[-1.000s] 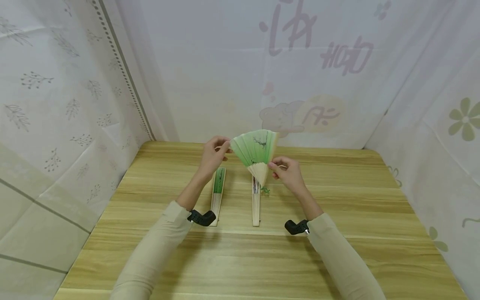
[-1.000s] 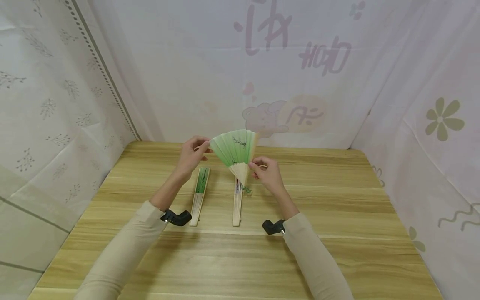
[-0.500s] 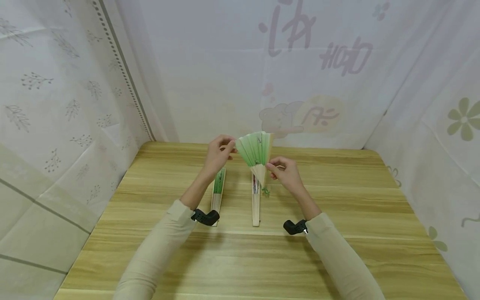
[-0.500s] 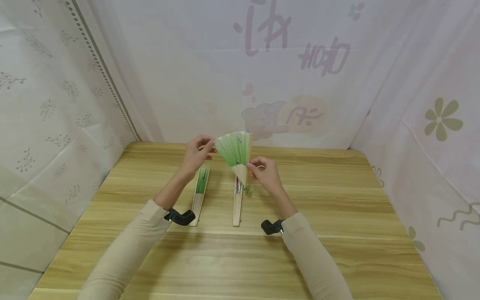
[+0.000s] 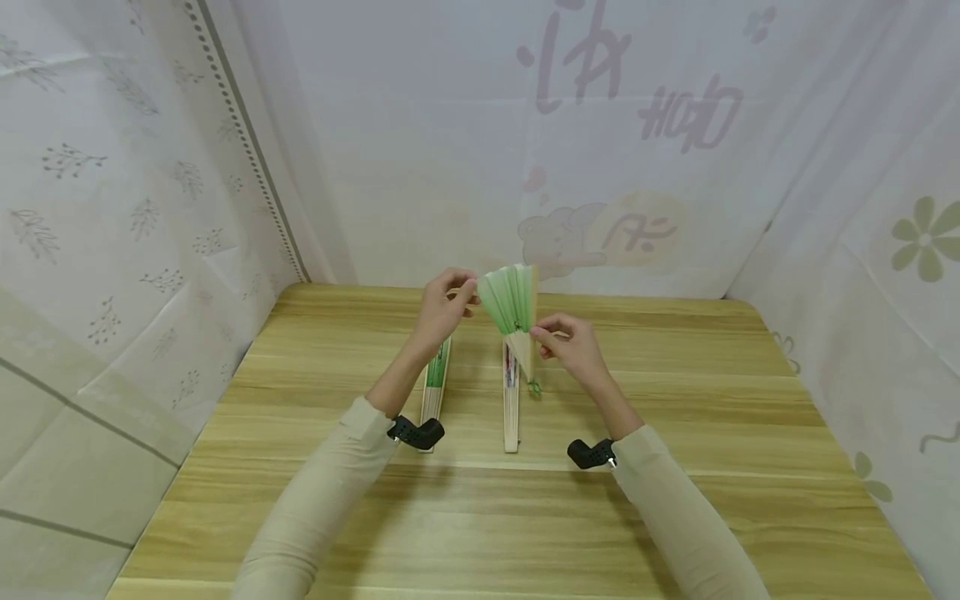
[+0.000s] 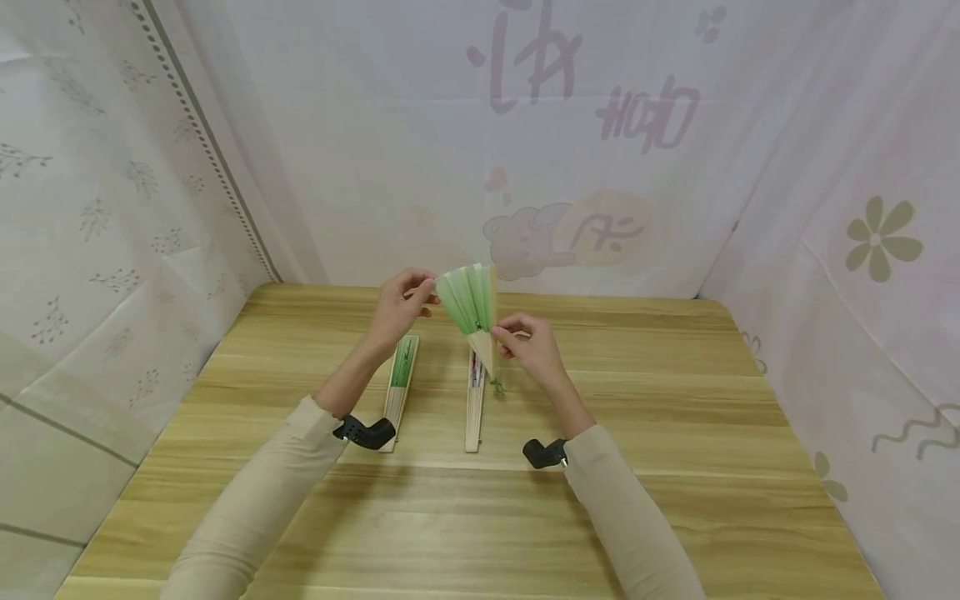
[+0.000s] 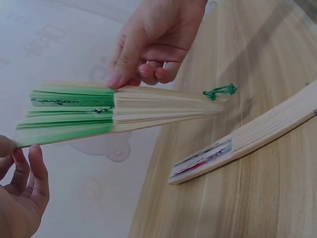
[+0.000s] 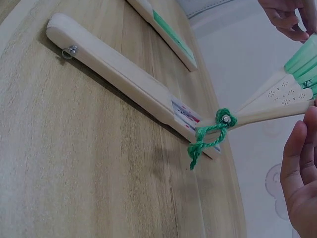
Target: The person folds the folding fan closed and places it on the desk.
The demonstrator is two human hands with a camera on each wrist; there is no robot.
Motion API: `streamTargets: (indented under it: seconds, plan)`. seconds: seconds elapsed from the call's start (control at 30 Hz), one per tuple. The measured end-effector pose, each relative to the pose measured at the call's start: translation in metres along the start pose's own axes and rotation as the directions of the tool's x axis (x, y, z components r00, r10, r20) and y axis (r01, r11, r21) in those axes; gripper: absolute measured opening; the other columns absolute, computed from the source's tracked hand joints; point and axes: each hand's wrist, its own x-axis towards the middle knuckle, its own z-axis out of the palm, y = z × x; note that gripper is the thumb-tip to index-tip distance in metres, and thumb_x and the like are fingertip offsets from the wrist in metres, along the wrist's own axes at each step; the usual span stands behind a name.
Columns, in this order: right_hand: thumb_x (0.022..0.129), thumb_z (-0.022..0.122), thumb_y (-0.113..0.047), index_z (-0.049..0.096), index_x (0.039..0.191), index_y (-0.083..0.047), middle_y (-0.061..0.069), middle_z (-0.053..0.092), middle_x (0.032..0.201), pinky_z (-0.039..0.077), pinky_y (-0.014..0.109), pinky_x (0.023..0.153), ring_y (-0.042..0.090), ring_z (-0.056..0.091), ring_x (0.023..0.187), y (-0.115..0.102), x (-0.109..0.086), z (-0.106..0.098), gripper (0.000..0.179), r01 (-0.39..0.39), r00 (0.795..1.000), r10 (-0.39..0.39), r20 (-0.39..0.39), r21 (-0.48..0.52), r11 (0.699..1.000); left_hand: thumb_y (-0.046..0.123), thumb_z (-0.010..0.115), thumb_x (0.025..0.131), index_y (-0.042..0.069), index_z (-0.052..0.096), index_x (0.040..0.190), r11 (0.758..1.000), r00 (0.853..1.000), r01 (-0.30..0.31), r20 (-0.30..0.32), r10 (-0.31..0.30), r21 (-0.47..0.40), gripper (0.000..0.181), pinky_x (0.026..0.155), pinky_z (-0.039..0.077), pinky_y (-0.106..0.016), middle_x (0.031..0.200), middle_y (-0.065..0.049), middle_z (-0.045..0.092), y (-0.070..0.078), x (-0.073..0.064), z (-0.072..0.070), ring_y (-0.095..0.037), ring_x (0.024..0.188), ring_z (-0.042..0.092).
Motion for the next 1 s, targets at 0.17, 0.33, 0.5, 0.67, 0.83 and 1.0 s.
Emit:
streamTargets:
  seconds: [0.17,0.33,0.5,0.67,0.83,1.0]
  plan:
    - [0.099,0.067,-0.006,0.065,0.119,0.013,0.019,0.067,0.106,0.06,0.042,0.074,0.03,0.066,0.072,0.002,-0.001,-0.004,0.027,-0.056,0.998,0.056,0.035,-0.006,0.998,0.009,0.055,0.107,-0.008,0.061,0.118,0.999,0.999,0.038,-0.005,-0.038,-0.03,0.021,0.077,0.057,-0.039,0.106,-0.015,0.063,0.0,0.0,-0.001,-0.026,0.09,0.064]
    - [0.102,0.063,-0.006,0.067,0.118,0.012,0.019,0.066,0.108,0.059,0.035,0.073,0.023,0.061,0.069,0.016,0.001,-0.007,0.024,-0.075,0.991,0.076,0.106,-0.02,0.997,0.01,0.054,0.107,-0.006,0.061,0.118,0.993,0.995,0.093,-0.015,-0.094,-0.07,0.021,0.082,0.057,-0.042,0.105,-0.011,0.061,-0.001,-0.001,-0.001,-0.038,0.098,0.063]
    - [0.103,0.062,-0.008,0.069,0.11,0.008,0.019,0.063,0.101,0.057,0.031,0.071,0.019,0.058,0.069,0.037,0.005,-0.007,0.019,-0.064,0.99,0.064,0.129,-0.005,0.998,0.01,0.055,0.107,-0.005,0.062,0.121,0.985,0.991,0.133,-0.019,-0.136,-0.106,0.021,0.089,0.054,-0.051,0.106,-0.01,0.062,-0.002,-0.002,-0.002,-0.042,0.103,0.061]
    - [0.103,0.064,-0.013,0.07,0.106,0.007,0.021,0.061,0.097,0.057,0.031,0.069,0.019,0.057,0.069,0.04,0.002,-0.005,0.021,-0.028,0.995,0.03,0.097,-0.016,0.999,0.01,0.057,0.106,-0.003,0.062,0.121,0.98,0.986,0.164,-0.018,-0.167,-0.109,0.021,0.092,0.05,-0.059,0.108,-0.012,0.063,-0.004,-0.003,-0.001,-0.036,0.1,0.063]
    - [0.103,0.065,-0.014,0.07,0.109,0.008,0.022,0.059,0.089,0.058,0.033,0.069,0.019,0.057,0.068,0.042,0.001,-0.005,0.023,-0.044,0.996,0.043,0.077,0.007,0.999,0.009,0.062,0.103,-0.002,0.061,0.121,0.975,0.981,0.193,0.004,-0.194,-0.108,0.021,0.086,0.056,-0.048,0.105,-0.012,0.063,-0.01,-0.005,-0.001,-0.024,0.091,0.067]
    - [0.102,0.066,-0.018,0.071,0.112,0.006,0.016,0.059,0.084,0.058,0.034,0.072,0.017,0.059,0.068,0.041,0.0,-0.003,0.026,-0.067,0.996,0.066,0.057,0.008,0.998,0.006,0.064,0.101,-0.003,0.06,0.115,0.968,0.976,0.217,0.034,-0.215,-0.125,0.017,0.079,0.059,-0.037,0.103,-0.011,0.062,-0.015,-0.008,0.004,-0.021,0.088,0.069]
